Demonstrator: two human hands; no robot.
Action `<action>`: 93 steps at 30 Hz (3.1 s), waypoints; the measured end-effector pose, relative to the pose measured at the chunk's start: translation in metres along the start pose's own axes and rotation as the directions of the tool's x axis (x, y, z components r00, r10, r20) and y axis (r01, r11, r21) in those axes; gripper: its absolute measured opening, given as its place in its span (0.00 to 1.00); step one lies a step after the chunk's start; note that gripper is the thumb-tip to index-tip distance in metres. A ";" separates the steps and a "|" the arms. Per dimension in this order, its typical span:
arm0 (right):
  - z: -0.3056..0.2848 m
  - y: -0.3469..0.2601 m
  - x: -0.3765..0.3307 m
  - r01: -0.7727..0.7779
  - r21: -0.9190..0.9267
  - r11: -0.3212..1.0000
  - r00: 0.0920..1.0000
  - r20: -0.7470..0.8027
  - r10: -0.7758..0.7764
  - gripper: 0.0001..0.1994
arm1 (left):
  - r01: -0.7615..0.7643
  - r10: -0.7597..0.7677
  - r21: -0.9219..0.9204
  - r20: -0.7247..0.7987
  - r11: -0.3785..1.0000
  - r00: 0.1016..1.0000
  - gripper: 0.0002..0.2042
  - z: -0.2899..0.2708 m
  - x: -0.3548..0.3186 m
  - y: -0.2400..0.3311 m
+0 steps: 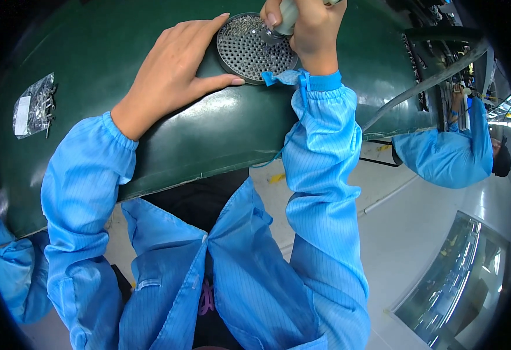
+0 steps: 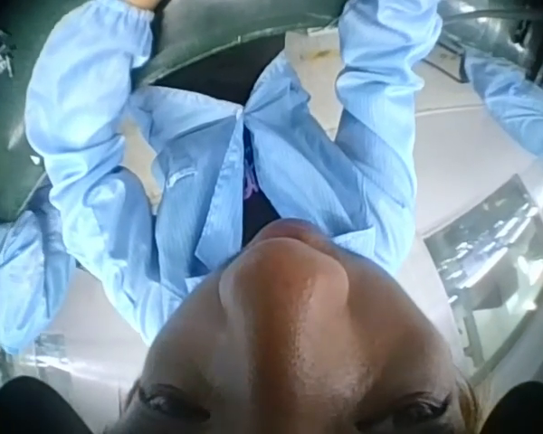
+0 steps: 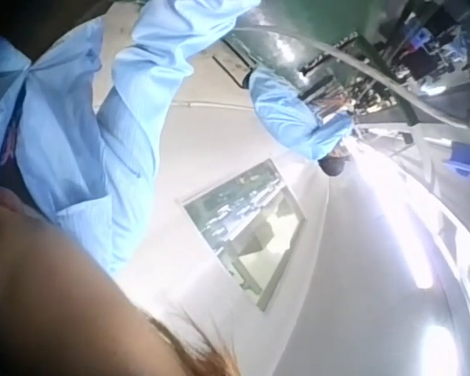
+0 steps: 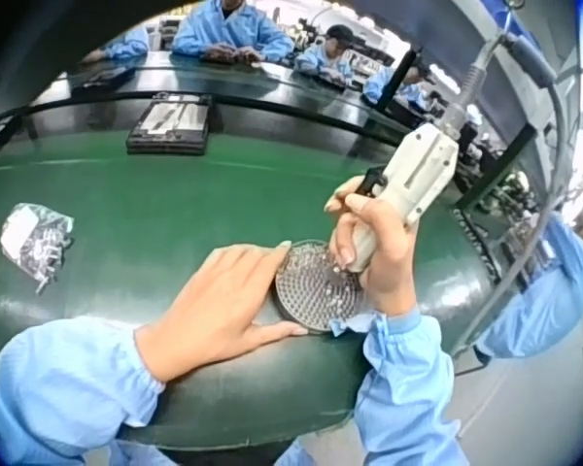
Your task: Screwing components into a tablet frame on an assembly line using an electric screwdriver.
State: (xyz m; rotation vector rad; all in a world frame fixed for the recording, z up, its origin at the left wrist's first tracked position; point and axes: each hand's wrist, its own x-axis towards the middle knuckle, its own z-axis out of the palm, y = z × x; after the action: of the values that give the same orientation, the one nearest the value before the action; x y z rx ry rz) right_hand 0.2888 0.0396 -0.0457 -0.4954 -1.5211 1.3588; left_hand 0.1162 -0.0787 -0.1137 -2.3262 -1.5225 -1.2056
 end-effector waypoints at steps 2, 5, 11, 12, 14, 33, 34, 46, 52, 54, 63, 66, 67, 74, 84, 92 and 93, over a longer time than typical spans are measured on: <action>0.001 0.000 0.000 -0.001 0.016 1.000 1.000 0.011 0.001 0.11 | -0.001 0.001 0.014 0.034 1.000 0.999 0.42 -0.004 0.002 0.003; 0.000 0.004 0.001 -0.001 0.009 1.000 1.000 0.010 0.001 0.10 | 0.007 -0.008 0.021 0.051 1.000 0.999 0.42 -0.005 0.003 0.003; -0.001 0.003 0.003 0.004 0.001 1.000 1.000 0.021 -0.004 0.10 | -0.052 0.048 0.073 0.056 0.996 0.997 0.34 -0.025 0.013 0.012; 0.002 0.002 0.004 0.005 0.003 1.000 1.000 0.023 -0.005 0.10 | -0.052 0.048 0.076 0.054 0.996 0.997 0.34 -0.013 0.009 0.003; 0.005 0.003 0.004 0.005 -0.006 1.000 0.999 0.034 -0.005 0.10 | -0.340 0.236 -0.224 -0.389 0.913 0.891 0.43 0.025 -0.001 -0.025; 0.010 -0.002 0.001 0.046 -0.092 0.995 0.999 -0.024 -0.048 0.10 | -0.005 0.004 0.014 0.022 1.000 1.000 0.42 -0.006 0.003 0.001; 0.008 -0.001 0.001 0.041 -0.092 0.995 0.999 -0.010 -0.042 0.10 | -0.004 0.004 0.018 0.025 1.000 1.000 0.42 -0.005 0.002 0.001; 0.014 -0.006 -0.002 0.032 -0.046 0.998 0.999 0.012 -0.032 0.11 | 0.031 -0.031 -0.009 0.007 0.999 0.999 0.43 -0.001 -0.004 -0.004; 0.011 -0.020 0.002 0.044 -0.013 0.999 0.998 0.039 -0.043 0.14 | 0.023 -0.024 -0.022 -0.016 0.999 1.000 0.45 -0.004 0.000 -0.001; 0.014 -0.024 0.003 0.056 -0.069 0.996 0.998 -0.010 -0.057 0.14 | 0.020 -0.021 -0.063 -0.018 0.998 1.000 0.44 -0.005 0.002 -0.001; 0.013 -0.014 0.011 0.210 -0.011 0.978 0.974 0.095 -0.208 0.15 | 0.115 -0.121 -0.115 -0.041 0.987 0.992 0.37 -0.017 0.007 0.003; 0.007 -0.015 0.012 0.221 -0.138 0.966 0.967 0.157 -0.199 0.22 | 0.147 -0.156 -0.150 -0.046 0.978 0.987 0.37 -0.017 0.008 0.003; 0.006 -0.015 0.013 0.196 -0.148 0.969 0.975 0.134 -0.176 0.22 | 0.136 -0.145 -0.146 -0.049 0.980 0.988 0.37 -0.018 0.009 0.003; 0.002 -0.002 0.016 0.137 -0.144 0.980 0.991 0.031 -0.134 0.23 | 0.143 -0.145 -0.150 -0.007 0.978 0.989 0.39 -0.021 0.006 0.002; -0.006 0.002 0.025 0.223 -0.297 0.928 0.960 -0.096 -0.262 0.20 | 0.151 -0.147 -0.015 0.164 0.988 0.975 0.66 0.015 0.031 0.014; -0.044 0.028 0.025 0.185 -0.035 0.982 0.979 -0.076 -0.187 0.26 | 0.103 -0.062 -0.140 0.270 0.985 0.961 0.65 -0.019 0.014 0.018; -0.049 0.033 0.026 0.087 0.033 0.996 0.985 -0.151 -0.082 0.30 | 0.112 -0.059 -0.177 0.277 0.978 0.959 0.65 -0.026 0.004 0.016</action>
State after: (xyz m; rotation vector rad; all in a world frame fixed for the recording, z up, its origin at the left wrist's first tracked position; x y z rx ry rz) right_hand 0.3103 0.0947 -0.0716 -0.4915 -1.3758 1.2555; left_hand 0.1151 -0.0964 -0.0884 -2.6709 -1.6745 -1.1357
